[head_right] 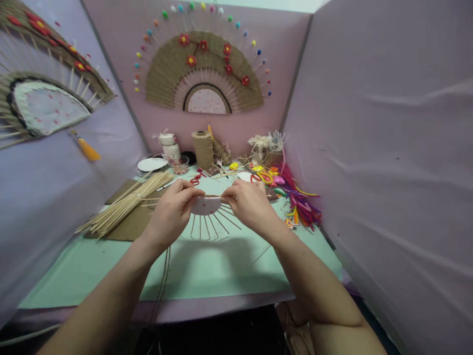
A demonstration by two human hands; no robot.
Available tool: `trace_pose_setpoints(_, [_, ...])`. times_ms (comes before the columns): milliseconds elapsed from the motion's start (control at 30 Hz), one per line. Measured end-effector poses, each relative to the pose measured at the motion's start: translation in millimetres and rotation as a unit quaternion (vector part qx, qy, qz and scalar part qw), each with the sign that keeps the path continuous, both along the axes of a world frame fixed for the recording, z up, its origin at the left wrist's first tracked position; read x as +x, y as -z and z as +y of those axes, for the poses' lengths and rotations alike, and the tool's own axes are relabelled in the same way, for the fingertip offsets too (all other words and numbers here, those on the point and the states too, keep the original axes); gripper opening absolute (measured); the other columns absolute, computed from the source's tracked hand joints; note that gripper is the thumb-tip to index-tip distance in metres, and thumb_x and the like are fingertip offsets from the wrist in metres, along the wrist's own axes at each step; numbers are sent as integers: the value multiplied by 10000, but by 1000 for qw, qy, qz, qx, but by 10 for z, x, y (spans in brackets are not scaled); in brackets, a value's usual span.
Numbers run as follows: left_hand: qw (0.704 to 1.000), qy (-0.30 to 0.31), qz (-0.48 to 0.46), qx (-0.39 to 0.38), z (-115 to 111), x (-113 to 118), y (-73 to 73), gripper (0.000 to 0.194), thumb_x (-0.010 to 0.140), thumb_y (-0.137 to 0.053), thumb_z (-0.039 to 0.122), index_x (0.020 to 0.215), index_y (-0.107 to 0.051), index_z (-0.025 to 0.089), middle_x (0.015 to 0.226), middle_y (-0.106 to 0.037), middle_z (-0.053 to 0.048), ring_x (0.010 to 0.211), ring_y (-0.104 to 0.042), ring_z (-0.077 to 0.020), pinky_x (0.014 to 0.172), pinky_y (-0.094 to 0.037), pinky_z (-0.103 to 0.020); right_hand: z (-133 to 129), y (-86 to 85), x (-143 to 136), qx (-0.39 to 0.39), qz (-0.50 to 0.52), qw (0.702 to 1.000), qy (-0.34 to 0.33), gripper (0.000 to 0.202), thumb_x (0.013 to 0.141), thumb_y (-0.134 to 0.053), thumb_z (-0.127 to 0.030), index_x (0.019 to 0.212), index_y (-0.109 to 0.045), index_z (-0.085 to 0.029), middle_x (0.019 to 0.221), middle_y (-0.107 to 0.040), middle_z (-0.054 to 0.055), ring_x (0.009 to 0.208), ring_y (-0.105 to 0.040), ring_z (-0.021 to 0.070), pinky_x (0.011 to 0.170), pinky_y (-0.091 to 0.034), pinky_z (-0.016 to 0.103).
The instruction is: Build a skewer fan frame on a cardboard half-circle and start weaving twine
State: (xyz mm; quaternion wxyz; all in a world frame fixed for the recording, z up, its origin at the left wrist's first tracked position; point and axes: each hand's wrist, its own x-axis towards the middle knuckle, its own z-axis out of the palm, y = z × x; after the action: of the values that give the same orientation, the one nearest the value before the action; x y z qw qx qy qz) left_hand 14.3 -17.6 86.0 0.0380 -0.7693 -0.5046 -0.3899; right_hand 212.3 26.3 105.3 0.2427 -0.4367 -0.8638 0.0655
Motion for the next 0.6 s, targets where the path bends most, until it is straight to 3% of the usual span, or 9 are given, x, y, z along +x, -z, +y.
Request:
trace_pose_setpoints(200, [999,18,3,38,-10,-47,29,264,941,-425,162,1002,-680,183,860,-558,-44,803,-531,-162,708,-457,-300,-42,114,11,98,17,995,-11,216,948,-567,-233,1090,-725,-273,840,-658,38,821,-568,178,779,-241,331])
trace_pose_setpoints(433, [994,-24,-100,-35,-65,14,29,242,923,-508,329,771,-636,192,729,-528,-4,723,-489,-157,659,-418,-307,-120,212,14,232,-7,973,-21,220,964,-537,-210,1006,-736,-294,733,-559,-6,714,-480,132,802,-222,343])
trace_pose_setpoints(600, [988,-20,-140,-66,-87,-13,87,247,908,-546,360,741,-606,187,753,-556,-2,736,-520,-157,680,-433,-317,-125,244,15,281,-30,959,-23,208,944,-562,-178,1022,-724,-282,739,-582,-5,736,-494,140,847,-258,361])
